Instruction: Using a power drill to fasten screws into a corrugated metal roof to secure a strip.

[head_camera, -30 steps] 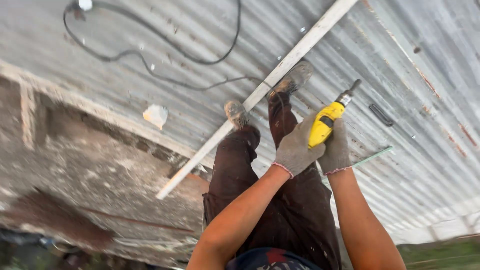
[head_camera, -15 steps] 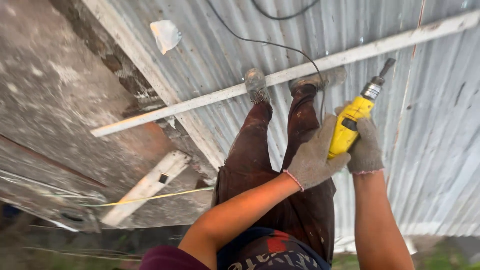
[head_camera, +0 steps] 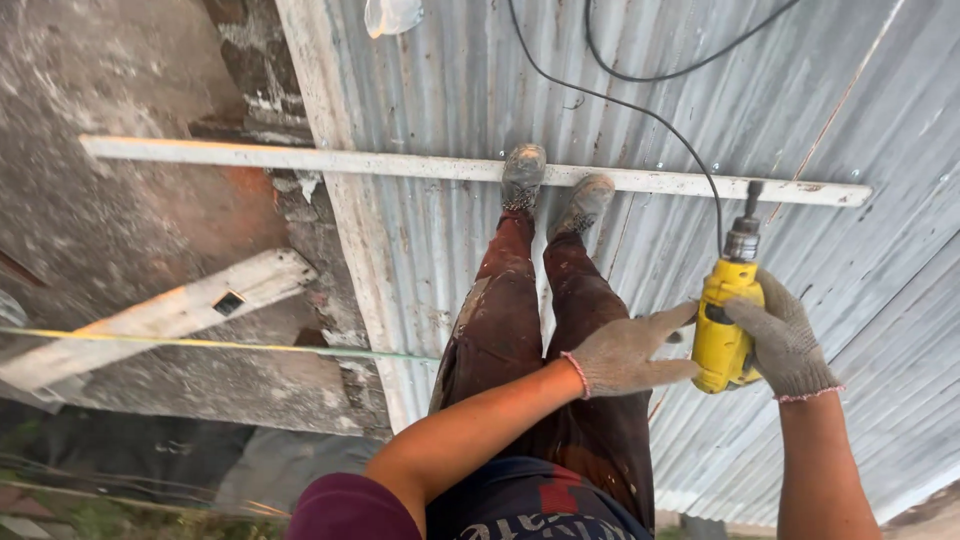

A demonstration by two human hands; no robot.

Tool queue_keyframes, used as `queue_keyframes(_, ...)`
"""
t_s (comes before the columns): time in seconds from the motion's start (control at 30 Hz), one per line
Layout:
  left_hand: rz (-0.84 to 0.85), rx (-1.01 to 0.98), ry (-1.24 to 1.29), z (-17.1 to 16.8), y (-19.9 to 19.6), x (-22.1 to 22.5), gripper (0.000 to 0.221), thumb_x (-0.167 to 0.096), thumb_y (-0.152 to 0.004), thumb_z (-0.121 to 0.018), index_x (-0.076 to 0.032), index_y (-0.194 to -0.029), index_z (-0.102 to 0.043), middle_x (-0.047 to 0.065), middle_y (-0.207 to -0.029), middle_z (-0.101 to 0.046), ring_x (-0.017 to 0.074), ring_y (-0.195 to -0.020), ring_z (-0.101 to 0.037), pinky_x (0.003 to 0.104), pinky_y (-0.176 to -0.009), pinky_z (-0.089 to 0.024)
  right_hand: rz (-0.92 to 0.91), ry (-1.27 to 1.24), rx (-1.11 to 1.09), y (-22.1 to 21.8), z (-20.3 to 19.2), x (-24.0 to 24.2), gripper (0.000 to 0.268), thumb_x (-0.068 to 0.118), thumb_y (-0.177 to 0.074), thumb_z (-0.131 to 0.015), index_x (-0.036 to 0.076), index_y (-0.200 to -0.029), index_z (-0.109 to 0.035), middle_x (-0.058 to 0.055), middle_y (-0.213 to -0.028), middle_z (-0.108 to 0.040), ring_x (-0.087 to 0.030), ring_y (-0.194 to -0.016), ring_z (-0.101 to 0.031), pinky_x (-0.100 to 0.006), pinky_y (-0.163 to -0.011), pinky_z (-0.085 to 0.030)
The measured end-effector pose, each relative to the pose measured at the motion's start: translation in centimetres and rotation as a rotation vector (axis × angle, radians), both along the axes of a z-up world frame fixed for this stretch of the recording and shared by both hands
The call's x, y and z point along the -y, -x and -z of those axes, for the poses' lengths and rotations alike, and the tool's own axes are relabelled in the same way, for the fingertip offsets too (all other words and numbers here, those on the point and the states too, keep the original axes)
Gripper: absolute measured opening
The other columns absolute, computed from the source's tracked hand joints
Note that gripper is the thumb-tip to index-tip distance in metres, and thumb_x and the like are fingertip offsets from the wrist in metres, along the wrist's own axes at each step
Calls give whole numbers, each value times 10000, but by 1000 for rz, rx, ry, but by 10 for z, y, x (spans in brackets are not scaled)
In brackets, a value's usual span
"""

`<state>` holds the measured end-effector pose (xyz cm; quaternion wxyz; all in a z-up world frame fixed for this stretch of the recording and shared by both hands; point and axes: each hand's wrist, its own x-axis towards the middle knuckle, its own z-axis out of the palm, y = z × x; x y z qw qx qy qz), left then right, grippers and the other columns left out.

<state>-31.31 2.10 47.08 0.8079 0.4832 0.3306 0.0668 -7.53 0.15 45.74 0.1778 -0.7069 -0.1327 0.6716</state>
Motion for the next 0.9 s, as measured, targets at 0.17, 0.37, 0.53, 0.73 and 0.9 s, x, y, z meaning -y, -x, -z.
queue_keyframes(0.17, -19, -287, 17, 23, 36, 14, 718, -524, -915, -426, -88, -1484, -452, 138, -1422, -621, 321, -1193, -664, 490, -993, -532, -589, 268, 274, 30, -39, -46, 439, 237, -838, -751, 132, -1261, -692, -119, -927, -692, -229, -803, -630, -387, -727, -523)
queue_keyframes(0.37, -247, -637, -1, 22, 98, 2, 375, -430, -900, -464, -155, -1154, -488, 65, -1132, -587, 261, -995, -576, 442, -860, -458, -1084, 400, 387, 47, -34, -49, 542, 434, -812, -750, 290, -1328, -665, -65, -1065, -776, -234, -938, -712, -376, -861, -539)
queue_keyframes(0.53, -511, -767, 26, 95, 149, 20, 487, -420, -898, -668, -248, -1353, -638, 56, -1286, -714, 253, -1227, -654, 396, -1090, -518, -1104, 200, 349, 46, 13, -13, 755, 496, -730, -856, 218, -1399, -646, -302, -1204, -725, -485, -1148, -696, -530, -956, -571)
queue_keyframes(0.73, -608, -789, 11, 196, 227, 0, 497, -451, -906, -646, -215, -1344, -648, 117, -1313, -686, 307, -1255, -627, 420, -1104, -494, -900, 170, 334, 94, 75, -24, 794, 570, -683, -887, 290, -1387, -651, -208, -1221, -723, -408, -1163, -690, -486, -974, -564)
queue_keyframes(0.9, -470, -866, 44, 227, 280, -51, 478, -482, -923, -648, -230, -1329, -663, 104, -1357, -667, 307, -1287, -601, 422, -1139, -458, -977, 183, 376, 142, 159, -58, 779, 562, -730, -845, 302, -1427, -615, -177, -1302, -695, -400, -1218, -667, -511, -1018, -551)
